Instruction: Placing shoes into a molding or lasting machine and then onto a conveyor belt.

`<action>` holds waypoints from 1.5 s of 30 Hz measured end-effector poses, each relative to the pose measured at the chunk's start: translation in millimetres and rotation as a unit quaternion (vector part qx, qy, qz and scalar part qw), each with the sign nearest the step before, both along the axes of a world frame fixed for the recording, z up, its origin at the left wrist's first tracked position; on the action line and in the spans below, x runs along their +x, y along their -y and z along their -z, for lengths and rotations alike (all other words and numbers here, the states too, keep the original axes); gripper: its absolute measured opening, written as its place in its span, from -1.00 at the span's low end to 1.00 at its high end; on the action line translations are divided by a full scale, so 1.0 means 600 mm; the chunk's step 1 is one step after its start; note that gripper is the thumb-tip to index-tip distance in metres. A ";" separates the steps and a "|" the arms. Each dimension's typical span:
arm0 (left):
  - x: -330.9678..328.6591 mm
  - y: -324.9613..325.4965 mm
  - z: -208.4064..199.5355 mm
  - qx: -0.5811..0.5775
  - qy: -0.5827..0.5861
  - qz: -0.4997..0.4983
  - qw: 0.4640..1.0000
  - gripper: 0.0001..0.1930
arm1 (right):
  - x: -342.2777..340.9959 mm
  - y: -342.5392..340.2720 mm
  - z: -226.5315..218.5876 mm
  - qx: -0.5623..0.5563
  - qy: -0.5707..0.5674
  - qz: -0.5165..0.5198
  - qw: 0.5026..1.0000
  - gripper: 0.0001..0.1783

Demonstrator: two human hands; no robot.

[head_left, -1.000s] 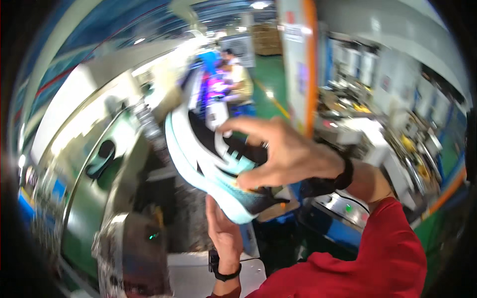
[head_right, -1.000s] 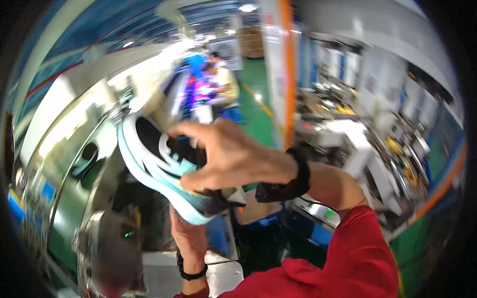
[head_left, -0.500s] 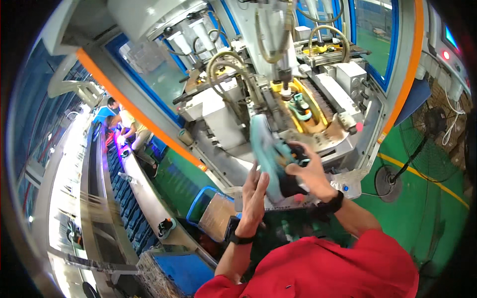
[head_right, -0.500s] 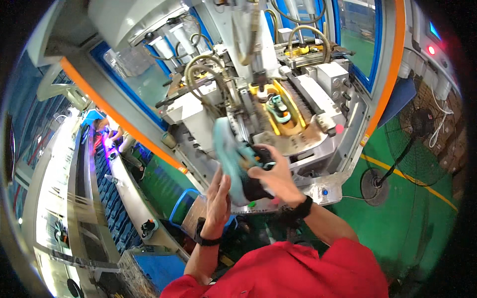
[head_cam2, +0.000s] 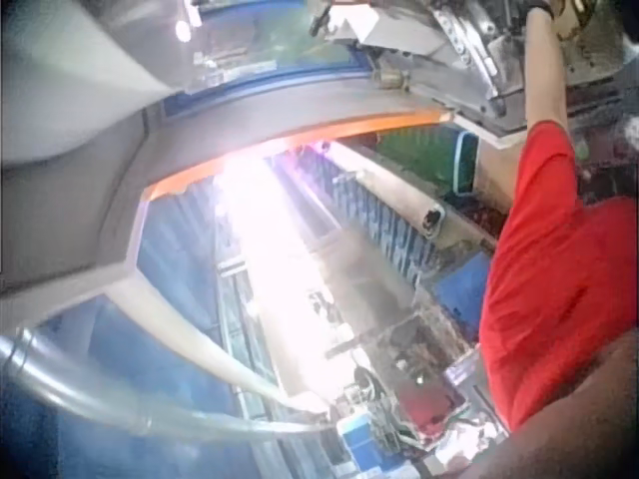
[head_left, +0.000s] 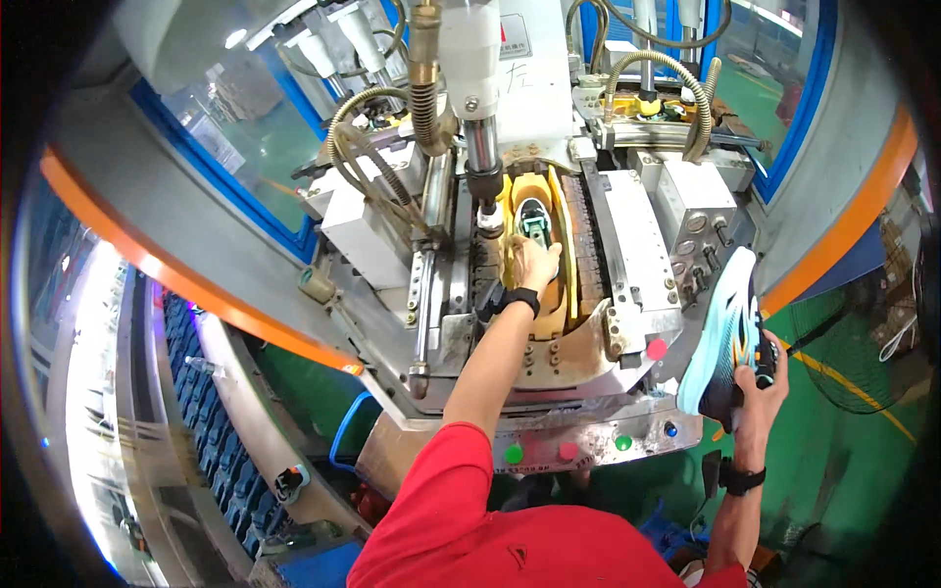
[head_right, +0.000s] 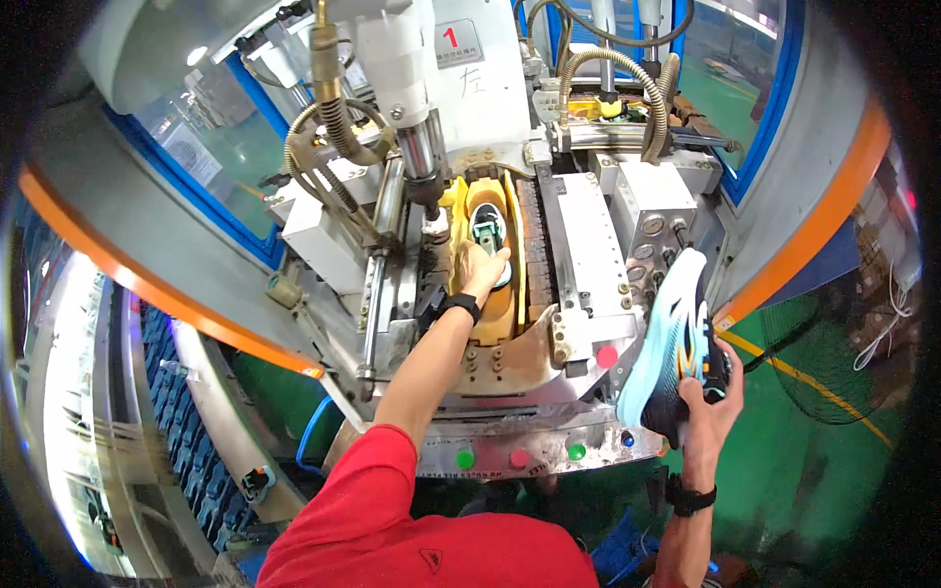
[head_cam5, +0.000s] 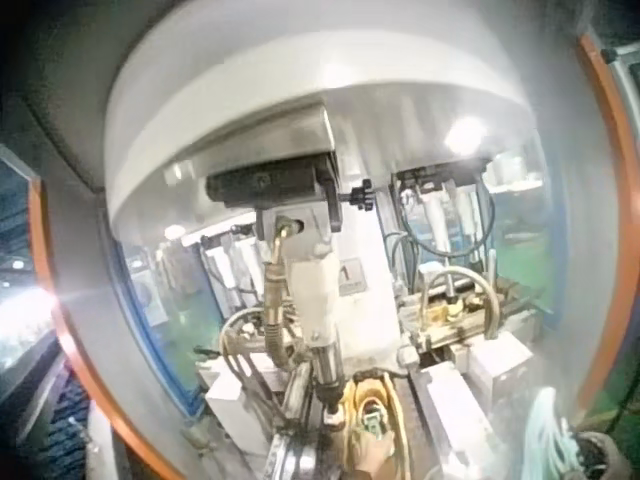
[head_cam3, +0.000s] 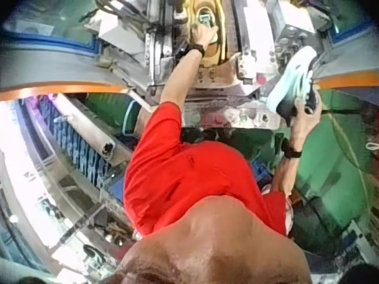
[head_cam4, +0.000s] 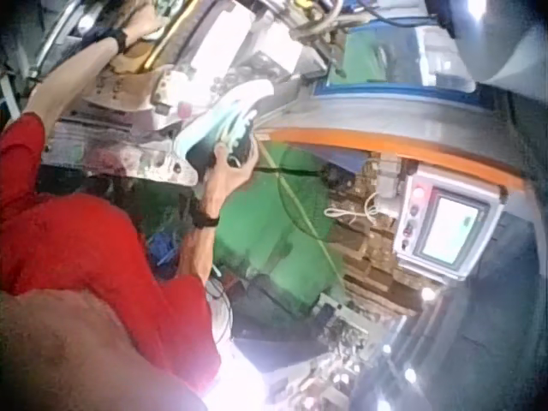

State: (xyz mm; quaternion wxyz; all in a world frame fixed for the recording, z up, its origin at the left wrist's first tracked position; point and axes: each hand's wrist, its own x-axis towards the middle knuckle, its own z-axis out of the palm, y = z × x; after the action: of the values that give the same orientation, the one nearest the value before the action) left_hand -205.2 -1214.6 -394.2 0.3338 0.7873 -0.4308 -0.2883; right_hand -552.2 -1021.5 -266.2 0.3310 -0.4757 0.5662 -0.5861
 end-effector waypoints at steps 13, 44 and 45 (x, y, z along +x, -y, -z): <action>0.060 -0.196 -0.089 -0.048 -0.588 -0.025 0.807 -0.76 | 0.182 0.384 -0.058 0.120 -0.311 -0.115 0.936 -0.28; -0.200 -1.050 -0.059 -0.287 -0.465 -0.613 0.571 -0.70 | 0.467 -0.138 0.497 -0.259 -0.375 -0.594 0.663 -0.90; -0.214 -1.066 -0.062 -0.294 -0.464 -0.630 0.549 -0.69 | 0.474 -0.144 0.505 -0.253 -0.349 -0.612 0.663 -0.89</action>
State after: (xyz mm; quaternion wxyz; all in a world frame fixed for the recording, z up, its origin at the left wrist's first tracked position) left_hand -333.6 -574.9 -357.0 0.7961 0.4721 0.3295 -0.1866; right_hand -267.9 -935.4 -569.2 0.2605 -0.9501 0.0519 -0.1632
